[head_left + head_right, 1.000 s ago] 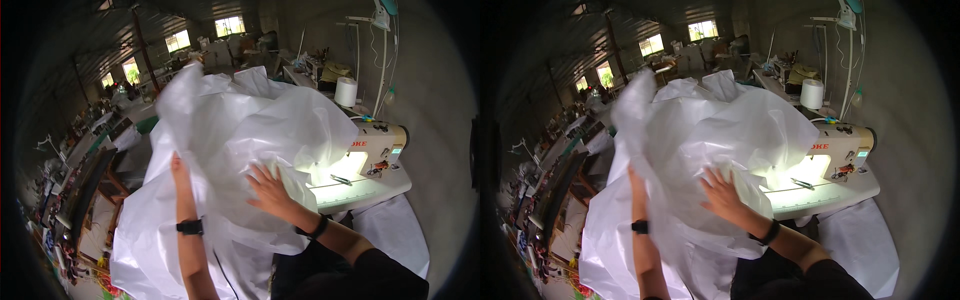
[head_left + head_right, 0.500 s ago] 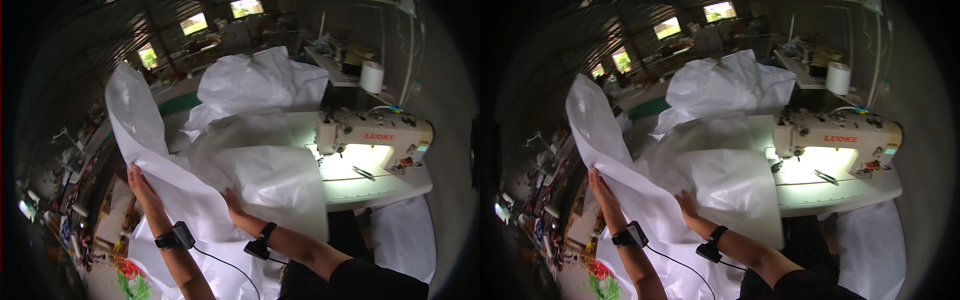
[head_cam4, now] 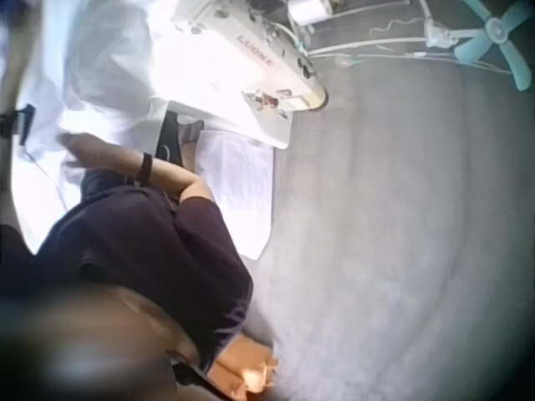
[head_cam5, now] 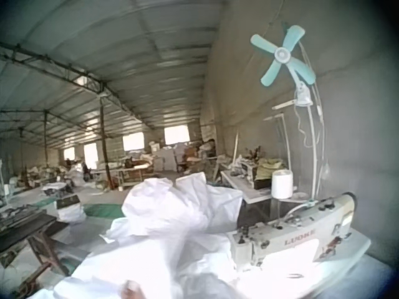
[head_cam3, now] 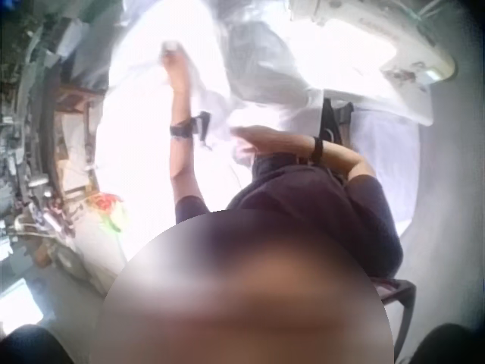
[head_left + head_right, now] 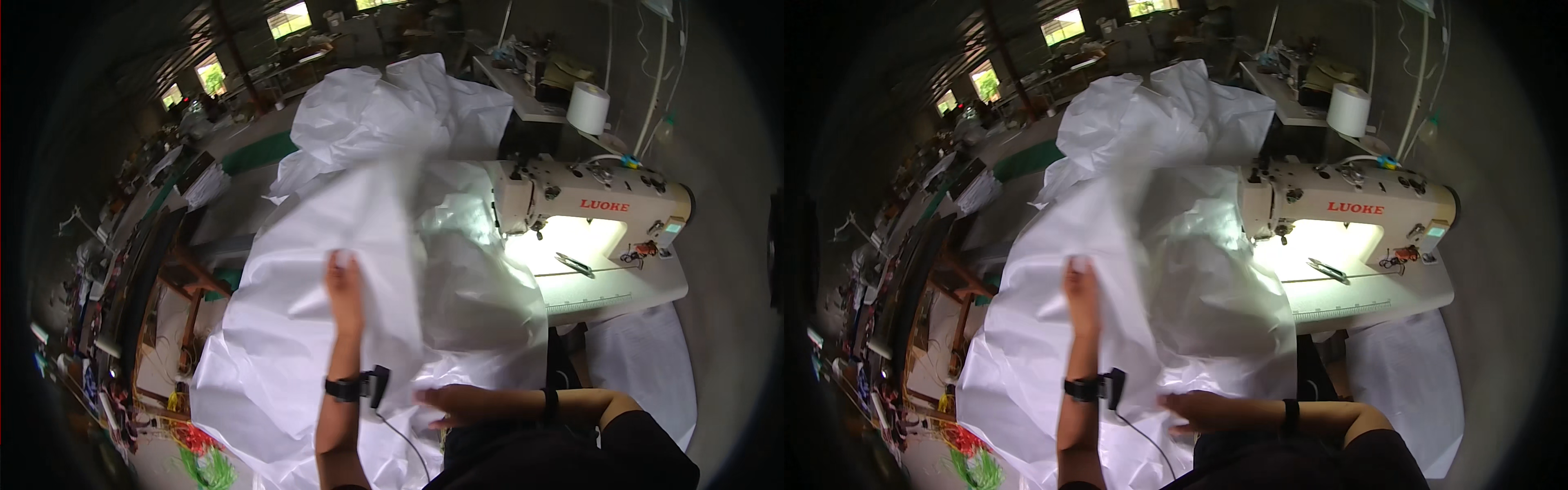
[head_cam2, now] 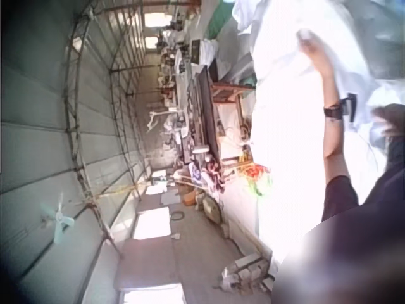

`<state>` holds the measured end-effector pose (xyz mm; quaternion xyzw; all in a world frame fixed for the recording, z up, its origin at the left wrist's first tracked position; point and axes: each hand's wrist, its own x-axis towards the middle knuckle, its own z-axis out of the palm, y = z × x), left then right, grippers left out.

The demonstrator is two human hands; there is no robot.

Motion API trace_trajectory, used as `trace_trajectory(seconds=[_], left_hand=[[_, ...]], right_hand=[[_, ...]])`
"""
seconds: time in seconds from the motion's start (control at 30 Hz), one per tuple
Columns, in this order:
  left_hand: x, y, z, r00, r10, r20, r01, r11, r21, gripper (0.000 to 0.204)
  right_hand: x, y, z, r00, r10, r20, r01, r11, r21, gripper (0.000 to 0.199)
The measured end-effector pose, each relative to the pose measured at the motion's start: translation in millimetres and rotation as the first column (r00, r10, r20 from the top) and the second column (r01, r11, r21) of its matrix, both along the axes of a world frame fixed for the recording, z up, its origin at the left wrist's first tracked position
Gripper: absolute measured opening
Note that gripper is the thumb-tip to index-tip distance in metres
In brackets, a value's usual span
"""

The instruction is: The person threads a sewing machine, trims the thread with snips, and then guides a large white plastic sheet under the needle to sew a seam. They then fold and reposition the plastic material by hand, aligning the edges before sewing another section.

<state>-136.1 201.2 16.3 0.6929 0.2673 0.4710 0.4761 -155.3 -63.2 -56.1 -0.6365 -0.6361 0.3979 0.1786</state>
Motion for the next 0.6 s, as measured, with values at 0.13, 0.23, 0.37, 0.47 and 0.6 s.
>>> trace_trajectory(seconds=[0.13,0.23,0.37,0.47,0.6], left_hand=[[23,-50,-62,0.873,-0.014,-0.488,0.342,0.731,0.59,0.039],[3,-23,-91,0.805,0.206,-0.557,0.286,0.688,0.667,0.039],[-58,27,-70,0.901,-0.128,-0.415,0.194,0.974,0.12,0.032],[-109,24,-19,0.984,-0.166,0.068,0.161,0.985,0.063,0.015],[-142,-28,40,0.987,-0.114,0.114,0.099,0.986,0.131,0.019]], right_hand=[[67,-33,4,0.481,-0.385,0.788,0.072,0.913,0.402,0.06],[122,-64,-1,0.464,-0.622,0.631,0.251,0.776,0.579,0.052],[97,-43,-46,0.182,-0.663,0.726,-0.081,0.726,0.683,0.049],[40,-29,-69,0.756,-0.38,0.533,0.049,0.845,0.533,0.045],[22,-52,-49,0.97,-0.079,0.23,0.108,0.988,-0.115,0.042]])
